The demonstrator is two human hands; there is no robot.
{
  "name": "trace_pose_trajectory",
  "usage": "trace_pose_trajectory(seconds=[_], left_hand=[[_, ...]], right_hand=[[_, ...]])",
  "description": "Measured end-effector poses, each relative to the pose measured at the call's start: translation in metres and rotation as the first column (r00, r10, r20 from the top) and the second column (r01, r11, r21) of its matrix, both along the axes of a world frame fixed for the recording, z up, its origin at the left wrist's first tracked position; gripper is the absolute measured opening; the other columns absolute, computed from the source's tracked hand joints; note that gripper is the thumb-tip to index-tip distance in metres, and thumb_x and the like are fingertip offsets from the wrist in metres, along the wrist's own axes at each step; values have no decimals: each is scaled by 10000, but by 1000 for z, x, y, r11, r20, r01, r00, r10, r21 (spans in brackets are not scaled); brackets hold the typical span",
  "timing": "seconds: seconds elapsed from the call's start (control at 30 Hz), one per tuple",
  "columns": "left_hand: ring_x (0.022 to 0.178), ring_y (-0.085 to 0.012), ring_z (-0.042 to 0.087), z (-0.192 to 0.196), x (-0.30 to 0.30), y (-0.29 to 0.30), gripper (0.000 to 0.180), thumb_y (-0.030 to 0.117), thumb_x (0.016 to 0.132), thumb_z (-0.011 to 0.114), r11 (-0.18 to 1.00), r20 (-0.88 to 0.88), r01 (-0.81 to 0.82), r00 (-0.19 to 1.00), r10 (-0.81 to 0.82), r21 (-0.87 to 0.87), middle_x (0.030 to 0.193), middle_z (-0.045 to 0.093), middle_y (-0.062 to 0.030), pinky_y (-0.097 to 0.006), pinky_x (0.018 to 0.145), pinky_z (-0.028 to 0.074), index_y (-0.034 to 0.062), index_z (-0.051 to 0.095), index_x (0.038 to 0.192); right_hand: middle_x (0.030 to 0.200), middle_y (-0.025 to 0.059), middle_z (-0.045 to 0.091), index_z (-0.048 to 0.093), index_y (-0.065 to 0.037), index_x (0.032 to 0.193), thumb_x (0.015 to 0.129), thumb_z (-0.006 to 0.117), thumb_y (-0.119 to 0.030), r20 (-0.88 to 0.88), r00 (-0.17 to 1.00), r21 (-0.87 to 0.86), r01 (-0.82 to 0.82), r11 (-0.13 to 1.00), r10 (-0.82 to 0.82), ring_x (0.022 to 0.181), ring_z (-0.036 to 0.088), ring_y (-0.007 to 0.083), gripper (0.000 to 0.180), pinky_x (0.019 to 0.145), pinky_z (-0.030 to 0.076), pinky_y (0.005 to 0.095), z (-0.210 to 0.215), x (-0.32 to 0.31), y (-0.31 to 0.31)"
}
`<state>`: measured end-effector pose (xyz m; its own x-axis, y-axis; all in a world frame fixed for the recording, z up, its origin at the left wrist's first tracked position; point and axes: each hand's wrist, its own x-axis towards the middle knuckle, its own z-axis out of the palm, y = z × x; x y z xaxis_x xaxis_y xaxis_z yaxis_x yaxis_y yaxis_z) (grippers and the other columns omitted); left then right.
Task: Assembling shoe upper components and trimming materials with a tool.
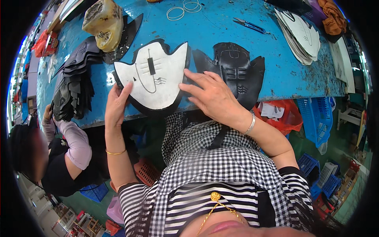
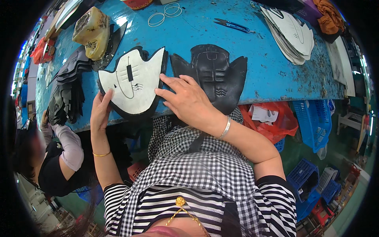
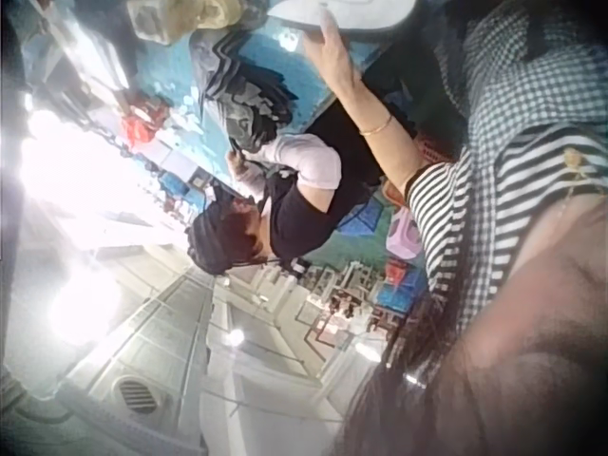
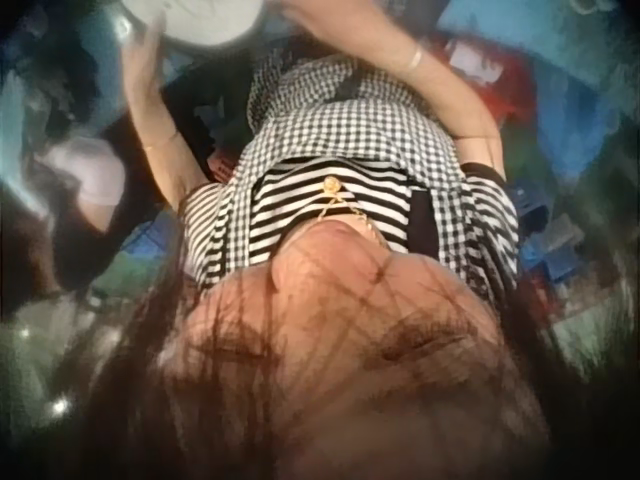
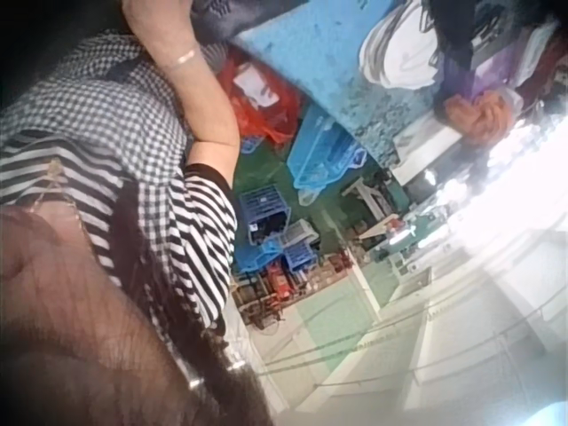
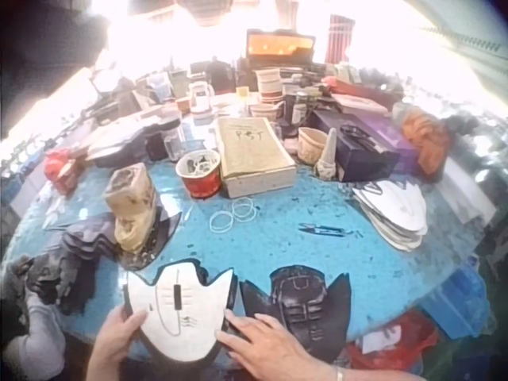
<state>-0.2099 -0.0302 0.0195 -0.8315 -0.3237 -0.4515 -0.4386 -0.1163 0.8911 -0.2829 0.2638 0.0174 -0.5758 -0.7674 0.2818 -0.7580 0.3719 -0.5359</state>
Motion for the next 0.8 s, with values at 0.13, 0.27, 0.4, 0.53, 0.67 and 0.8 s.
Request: trace_pose_trajectory(seconds=[0.13, 0.27, 0.4, 0.53, 0.67, 0.8], left_hand=[[1010, -206, 661, -9, -8, 38, 387, 115, 917, 656, 961, -265, -127, 945, 192, 244, 1173, 652, -137, -316, 869, 535, -49, 554, 1252], [1051, -265, 660, 1, -2, 60, 406, 54, 916, 602, 899, -297, -240, 885, 358, 367, 1210, 640, -165, -392, 926, 538, -51, 522, 1301], [1105, -292, 640, 27, 12, 84, 437, 108, 943, 537, 786, -238, -195, 886, 397, 586, 1265, 612, -187, -432, 957, 527, -53, 483, 1346], [1071, -290, 646, 41, 1, 138, 483, 82, 883, 587, 918, -272, -137, 930, 249, 372, 1226, 616, -190, -409, 944, 529, -66, 471, 1327], [1063, -241, 619, 21, -35, 176, 686, 45, 794, 756, 1000, -456, 11, 890, -4, 13, 1198, 598, -181, -342, 931, 492, -61, 340, 1329], [1030, -292, 644, -7, -57, 175, 857, 141, 760, 826, 923, -313, 242, 889, -335, -299, 1164, 592, -257, -366, 880, 524, -74, 234, 1340]], right_hand=[[1370, 158, 526, 617, -86, 1187, 845, 698, -158, -5, 999, -16, 34, 999, -34, 1192, 552, 297, 359, 1085, 367, 460, 1, -2, 1], [1310, 170, 563, 571, -21, 1213, 851, 717, -209, 353, 934, -181, 122, 976, -51, 1198, 555, 308, 434, 1014, 443, 421, 19, -5, 21], [1357, 244, 490, 336, 64, 1410, 865, 729, -226, 888, 453, -209, 244, 947, 79, 1209, 549, 278, 732, 951, 507, 368, 34, 10, 55], [1332, 210, 495, 214, 102, 1451, 896, 676, -110, 925, 213, -379, 483, 790, 314, 1166, 553, 212, 752, 931, 521, 337, 53, 6, 84], [1245, 165, 590, 376, 59, 1373, 883, 688, -112, 777, 619, -382, 609, 695, -115, 1087, 616, 226, 605, 911, 502, 323, 43, -2, 104], [1294, 211, 557, 402, 26, 1381, 802, 741, -157, 610, 580, 124, 603, 788, -540, 1140, 569, 364, 695, 965, 454, 398, 26, -24, 130]])
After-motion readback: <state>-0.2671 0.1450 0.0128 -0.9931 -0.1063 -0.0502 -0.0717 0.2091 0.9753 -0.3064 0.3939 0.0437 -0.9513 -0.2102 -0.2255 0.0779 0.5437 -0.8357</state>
